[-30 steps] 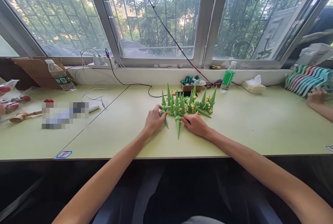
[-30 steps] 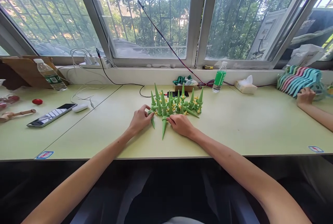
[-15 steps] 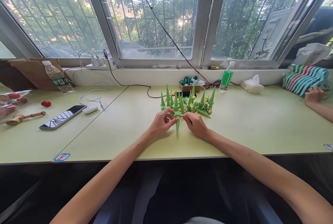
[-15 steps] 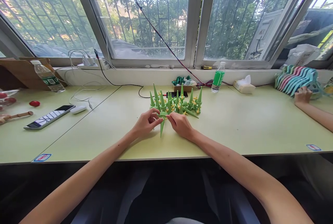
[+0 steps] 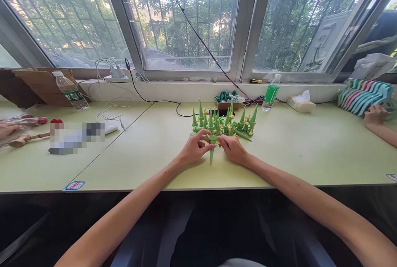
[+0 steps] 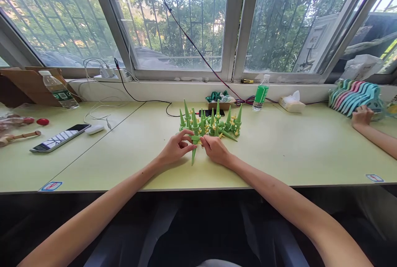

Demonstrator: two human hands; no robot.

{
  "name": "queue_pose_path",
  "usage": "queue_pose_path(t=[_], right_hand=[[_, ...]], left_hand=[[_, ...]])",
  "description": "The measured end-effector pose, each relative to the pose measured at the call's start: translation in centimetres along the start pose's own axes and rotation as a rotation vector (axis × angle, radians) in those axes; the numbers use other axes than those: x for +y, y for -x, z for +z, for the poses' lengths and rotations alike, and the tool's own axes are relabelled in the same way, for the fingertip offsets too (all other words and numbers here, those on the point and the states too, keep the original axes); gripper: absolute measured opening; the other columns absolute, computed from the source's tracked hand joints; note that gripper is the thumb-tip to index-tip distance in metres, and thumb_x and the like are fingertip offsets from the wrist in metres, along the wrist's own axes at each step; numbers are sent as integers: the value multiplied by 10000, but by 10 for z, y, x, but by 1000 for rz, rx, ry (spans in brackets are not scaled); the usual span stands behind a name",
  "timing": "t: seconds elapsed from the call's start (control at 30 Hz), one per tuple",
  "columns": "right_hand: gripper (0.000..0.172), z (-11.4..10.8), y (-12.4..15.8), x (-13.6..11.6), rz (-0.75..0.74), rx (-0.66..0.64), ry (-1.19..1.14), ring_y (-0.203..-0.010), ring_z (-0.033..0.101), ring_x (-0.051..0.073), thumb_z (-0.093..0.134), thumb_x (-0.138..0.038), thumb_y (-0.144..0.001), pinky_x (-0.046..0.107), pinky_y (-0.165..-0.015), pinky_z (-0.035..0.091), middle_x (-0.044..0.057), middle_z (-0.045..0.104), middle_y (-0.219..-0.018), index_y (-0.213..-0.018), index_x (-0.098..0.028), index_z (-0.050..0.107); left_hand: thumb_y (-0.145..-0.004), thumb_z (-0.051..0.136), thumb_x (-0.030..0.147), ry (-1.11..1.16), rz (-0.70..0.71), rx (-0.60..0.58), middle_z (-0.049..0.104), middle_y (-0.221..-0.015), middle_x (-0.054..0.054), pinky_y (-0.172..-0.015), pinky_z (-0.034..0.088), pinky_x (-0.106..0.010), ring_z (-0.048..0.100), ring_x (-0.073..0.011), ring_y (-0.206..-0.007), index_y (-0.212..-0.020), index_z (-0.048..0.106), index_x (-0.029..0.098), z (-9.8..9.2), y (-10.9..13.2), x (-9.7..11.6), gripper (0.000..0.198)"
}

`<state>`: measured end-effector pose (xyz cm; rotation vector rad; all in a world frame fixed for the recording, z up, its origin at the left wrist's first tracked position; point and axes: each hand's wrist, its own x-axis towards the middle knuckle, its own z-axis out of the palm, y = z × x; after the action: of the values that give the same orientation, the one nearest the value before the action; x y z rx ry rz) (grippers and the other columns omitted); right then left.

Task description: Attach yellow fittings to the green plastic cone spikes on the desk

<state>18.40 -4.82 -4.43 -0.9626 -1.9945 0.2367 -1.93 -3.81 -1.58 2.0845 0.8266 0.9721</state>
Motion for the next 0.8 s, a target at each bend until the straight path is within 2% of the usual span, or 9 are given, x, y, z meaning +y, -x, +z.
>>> queue_pose_path(t=[0.23, 0.37, 0.43, 0.5, 0.63, 0.8], right_hand=[[386, -1, -2, -5, 40, -84, 76, -571, 504, 130, 345, -370, -1030, 261, -595, 344, 10, 575, -654, -728, -192, 507], [235, -1, 0, -6, 55, -82, 141, -565, 523, 134, 476, -387, -987, 253, -585, 360, 3, 617, -686, -946, -184, 586], [239, -1, 0, -5, 35, -79, 155, -598, 570, 143, 522, -380, -970, 254, -609, 391, 14, 660, -742, -1088, -181, 582], [247, -1, 0, -5, -1, -80, 196, -676, 625, 162, 527, -349, -972, 260, -640, 415, 46, 701, -843, -1147, -182, 576], [197, 0, 0, -2, -88, -104, 316, -821, 668, 200, 485, -282, -996, 271, -664, 429, 99, 714, -996, -1119, -176, 597], [191, 1, 2, 2, -178, -165, 405, -735, 622, 174, 416, -221, -1014, 261, -617, 396, 82, 681, -893, -1011, -167, 600]], left_hand=[[-802, 686, 452, 108, -84, -31, 514, -631, 46, -440, 247, -192, 366, -46, -450, -1063, 556, 168, -3, -3, -3, 407], [-764, 719, 453, 228, -217, 22, 436, -516, 79, -413, 250, -187, 355, -54, -416, -998, 561, 160, -7, -7, -7, 407], [-745, 737, 438, 294, -292, 40, 406, -475, 92, -393, 234, -187, 322, -48, -388, -968, 559, 159, -8, -8, -8, 400], [-729, 755, 420, 337, -364, 54, 415, -458, 94, -375, 202, -188, 282, -36, -359, -947, 557, 158, -9, -9, -8, 394], [-718, 774, 422, 382, -455, 24, 475, -474, 75, -362, 154, -188, 247, -18, -341, -912, 551, 159, -10, -8, -6, 396], [-701, 784, 493, 378, -469, -38, 514, -493, 59, -363, 156, -187, 264, -19, -348, -941, 566, 148, -10, -7, -3, 473]])
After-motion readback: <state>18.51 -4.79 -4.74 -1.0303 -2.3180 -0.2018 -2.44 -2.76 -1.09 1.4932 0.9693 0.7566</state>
